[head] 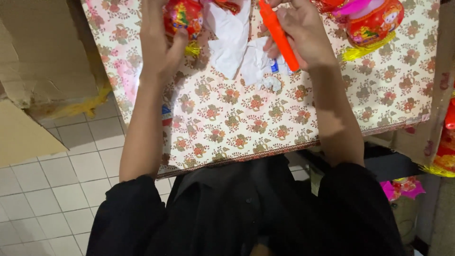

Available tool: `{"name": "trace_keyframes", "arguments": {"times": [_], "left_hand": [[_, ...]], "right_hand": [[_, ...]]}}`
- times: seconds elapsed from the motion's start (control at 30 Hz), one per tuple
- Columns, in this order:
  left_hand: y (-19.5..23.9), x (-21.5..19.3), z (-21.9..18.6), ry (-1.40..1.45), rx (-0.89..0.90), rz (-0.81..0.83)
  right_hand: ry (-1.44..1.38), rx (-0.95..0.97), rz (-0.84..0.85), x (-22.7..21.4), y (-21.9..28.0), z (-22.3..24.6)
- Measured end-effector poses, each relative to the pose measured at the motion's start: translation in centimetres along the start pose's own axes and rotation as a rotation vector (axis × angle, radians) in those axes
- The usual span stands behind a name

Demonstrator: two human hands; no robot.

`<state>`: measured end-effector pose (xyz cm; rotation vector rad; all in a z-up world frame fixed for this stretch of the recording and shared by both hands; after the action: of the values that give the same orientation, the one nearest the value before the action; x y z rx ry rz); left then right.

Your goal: Assembling and packing decorative lanterns by gluing components and wrapping them in paper.

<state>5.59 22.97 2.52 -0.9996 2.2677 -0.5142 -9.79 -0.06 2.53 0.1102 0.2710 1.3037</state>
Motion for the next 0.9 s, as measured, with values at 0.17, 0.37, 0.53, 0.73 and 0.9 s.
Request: {"name": "trace_keyframes", "arguments": {"times": [0.17,0.37,0.53,0.73,0.9], "left_hand": [[0.0,0.8,0.1,-0.081,-0.024,-0.004],[1.2,2.3,0.6,-0.382,0.033,-0.13],[2.1,8.1,-2.4,-0.642,0.225,0.399],[2.3,8.1,-4.6,-0.216,0.418,0.14],[2.2,7.2,-4.1,-0.198,0.405,0.114]], "right_hand": [[0.213,-0.052,-0.026,-0.1,0.3,1.2],[0.349,-0.123,0.094,0.0,1.2,3.0],[0.268,-0.025,0.412,1.8,2.2,2.6],[0.369,-0.024,0.316,1.6,1.2,1.2],[0.535,-0.17,0.308,1.8,1.4,1.1]]}}
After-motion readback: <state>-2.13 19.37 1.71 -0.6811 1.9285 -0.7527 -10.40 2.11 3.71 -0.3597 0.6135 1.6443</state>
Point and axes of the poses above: each hand's wrist, its own y-axis away from the middle knuckle, its own x-axis out of the palm, z = x × y, the point moved 6 cm from there along -y, towards the middle knuckle, and after that the axes turned 11 degrees about y, right-handed, at the moved point
